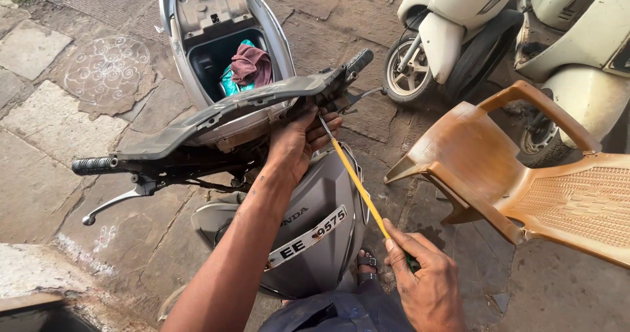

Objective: Dismantling the front panel and interior components of a scooter using hand tools.

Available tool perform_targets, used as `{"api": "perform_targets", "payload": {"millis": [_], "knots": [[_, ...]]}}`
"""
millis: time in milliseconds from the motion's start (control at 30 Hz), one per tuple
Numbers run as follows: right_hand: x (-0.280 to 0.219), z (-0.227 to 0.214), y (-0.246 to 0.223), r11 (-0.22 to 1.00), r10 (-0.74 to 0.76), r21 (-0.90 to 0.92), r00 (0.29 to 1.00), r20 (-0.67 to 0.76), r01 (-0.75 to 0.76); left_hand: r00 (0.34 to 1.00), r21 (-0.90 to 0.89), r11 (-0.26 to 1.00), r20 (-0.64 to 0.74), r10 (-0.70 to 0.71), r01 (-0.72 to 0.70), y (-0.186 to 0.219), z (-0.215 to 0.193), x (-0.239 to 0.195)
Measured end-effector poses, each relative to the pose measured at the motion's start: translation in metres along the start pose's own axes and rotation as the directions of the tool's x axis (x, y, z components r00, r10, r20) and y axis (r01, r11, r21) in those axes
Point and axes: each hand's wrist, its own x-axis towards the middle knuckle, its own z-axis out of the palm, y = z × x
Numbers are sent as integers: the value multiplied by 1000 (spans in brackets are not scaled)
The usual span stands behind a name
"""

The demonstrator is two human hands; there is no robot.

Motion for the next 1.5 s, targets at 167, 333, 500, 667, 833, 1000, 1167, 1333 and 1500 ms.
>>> {"api": "perform_targets", "payload": {"millis": [167, 333, 500, 667, 833, 1000, 1167, 1333, 1500], "knots": [[17, -1, 23, 848, 140, 437, 922, 360, -299, 998, 60, 998, 48, -36, 33, -10, -12, 8], [19, 3, 0, 887, 124, 366, 909, 398, -282, 1000, 168, 986, -21, 5, -1, -22, -10, 19], [30, 13, -13, 907, 65, 365, 927, 368, -209, 984, 64, 996, -162, 78, -68, -33, 1, 34], [33, 12, -23, 818, 70, 503, 917, 394, -279, 963, 81, 988, -226, 149, -133, -28, 12, 32], [36, 12, -24, 855, 59, 462, 928, 367, -237, 951, 152, 983, -278, 138, -98, -20, 20, 24], [33, 11, -38, 943, 52, 297, 948, 313, -150, 950, 168, 982, -286, 128, -82, -18, 25, 20], [28, 6, -58, 997, 72, 22, 976, 208, -79, 947, 144, 985, -290, 138, -99, -18, 26, 20], [23, 3, -68, 999, 45, -30, 985, 165, -41, 945, 126, 988, -302, 125, -90, -19, 25, 21], [25, 5, -64, 1000, 20, -9, 987, 162, -19, 949, 111, 990, -293, 114, -85, -23, 21, 24]]}}
